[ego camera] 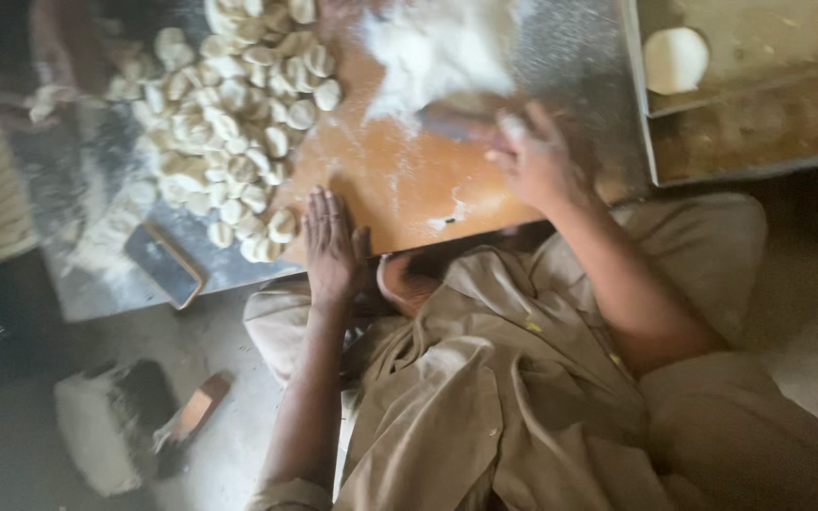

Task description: The person sits on the floor at a low floured bench, picks up small dough pieces one at a time, dips them in flour, and flattens them into round discs using a rolling pin, placing the flattened discs into a tray beside the bench.

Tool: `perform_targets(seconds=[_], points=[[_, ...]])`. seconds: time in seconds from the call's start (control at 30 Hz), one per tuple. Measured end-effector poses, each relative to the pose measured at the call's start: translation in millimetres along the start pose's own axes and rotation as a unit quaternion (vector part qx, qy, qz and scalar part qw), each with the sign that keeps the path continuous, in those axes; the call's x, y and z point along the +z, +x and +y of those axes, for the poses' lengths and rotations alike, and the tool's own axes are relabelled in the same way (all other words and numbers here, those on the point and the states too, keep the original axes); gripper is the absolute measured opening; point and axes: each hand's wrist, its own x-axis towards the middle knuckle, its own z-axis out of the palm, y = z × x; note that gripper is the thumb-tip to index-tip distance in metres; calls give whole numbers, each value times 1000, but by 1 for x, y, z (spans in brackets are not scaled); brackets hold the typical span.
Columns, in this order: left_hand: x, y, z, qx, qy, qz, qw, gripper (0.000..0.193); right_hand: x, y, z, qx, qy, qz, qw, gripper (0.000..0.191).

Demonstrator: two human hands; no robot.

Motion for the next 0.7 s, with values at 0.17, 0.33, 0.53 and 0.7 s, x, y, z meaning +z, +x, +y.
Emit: perform_targets(seconds=[0.17, 0.33, 0.53, 0.7], points=[[-39, 45, -5, 1, -38, 1, 999, 42, -14, 18, -12, -86, -180, 42, 979, 50], [-31, 86, 18, -65, -57, 97, 992, 25, -23, -10, -24, -232, -63, -32, 970, 41], [6, 127, 83, 77, -136, 65, 986, 25, -30, -22, -22, -300, -49, -130, 944, 37], [15, 119, 106, 198, -80, -53, 976, 69, -35, -12, -21, -355, -2, -48, 934, 48]])
